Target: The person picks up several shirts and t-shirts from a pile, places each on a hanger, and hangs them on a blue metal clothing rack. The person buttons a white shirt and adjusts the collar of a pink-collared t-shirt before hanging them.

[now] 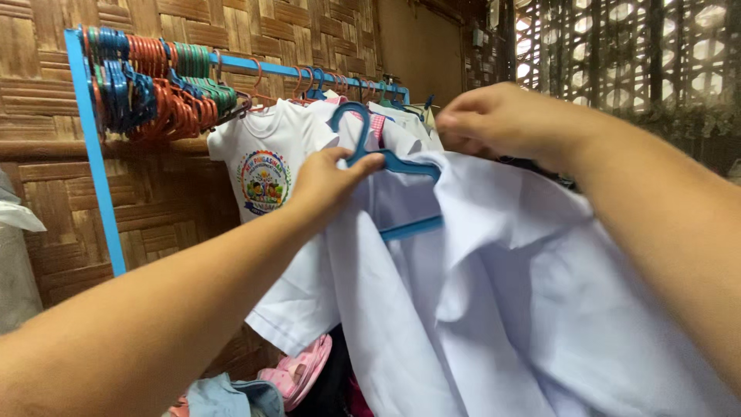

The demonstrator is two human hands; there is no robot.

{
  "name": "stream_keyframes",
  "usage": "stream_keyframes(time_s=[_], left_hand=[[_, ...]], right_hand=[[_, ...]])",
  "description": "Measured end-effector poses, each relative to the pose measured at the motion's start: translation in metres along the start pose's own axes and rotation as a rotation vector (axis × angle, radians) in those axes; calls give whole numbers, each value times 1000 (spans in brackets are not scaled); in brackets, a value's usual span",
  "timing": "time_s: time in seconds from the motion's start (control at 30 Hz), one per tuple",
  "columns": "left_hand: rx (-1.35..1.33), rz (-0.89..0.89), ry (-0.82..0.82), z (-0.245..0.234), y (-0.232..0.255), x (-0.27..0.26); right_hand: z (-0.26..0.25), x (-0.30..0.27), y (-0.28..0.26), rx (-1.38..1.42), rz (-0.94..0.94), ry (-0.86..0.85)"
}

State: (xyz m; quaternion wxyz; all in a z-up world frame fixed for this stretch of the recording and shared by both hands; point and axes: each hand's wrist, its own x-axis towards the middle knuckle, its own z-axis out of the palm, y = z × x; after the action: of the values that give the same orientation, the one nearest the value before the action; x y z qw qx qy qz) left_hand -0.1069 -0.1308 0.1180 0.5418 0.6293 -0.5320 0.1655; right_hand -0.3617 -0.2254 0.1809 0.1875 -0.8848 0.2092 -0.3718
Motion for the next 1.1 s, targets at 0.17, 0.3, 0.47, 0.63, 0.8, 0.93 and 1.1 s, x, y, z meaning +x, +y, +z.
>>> stream_keyframes(time_s=[0.17,0.3,0.47,0.63,0.8,0.93,1.1], left_hand=[[-135,77,75,-11,-9,5],[-201,52,33,-15,-7,9],[-134,224,-108,-26,-2,12],[-48,318,-276,-13,5,8],[-281,47,-314,18,13,-1],[-275,27,-228,23,12,-4],[-224,-128,-83,18,5,0]], right_hand=[[-25,-9,38,-71,180,-33],[-17,-16,51,-222,83,77],[-24,-21,42,-71,193,70],[-40,5,35,-75,96,48],[-13,30,56,-124,81,-173],[-16,18,56,-247,132,-67],[-50,-17,40,-321,402,-27]])
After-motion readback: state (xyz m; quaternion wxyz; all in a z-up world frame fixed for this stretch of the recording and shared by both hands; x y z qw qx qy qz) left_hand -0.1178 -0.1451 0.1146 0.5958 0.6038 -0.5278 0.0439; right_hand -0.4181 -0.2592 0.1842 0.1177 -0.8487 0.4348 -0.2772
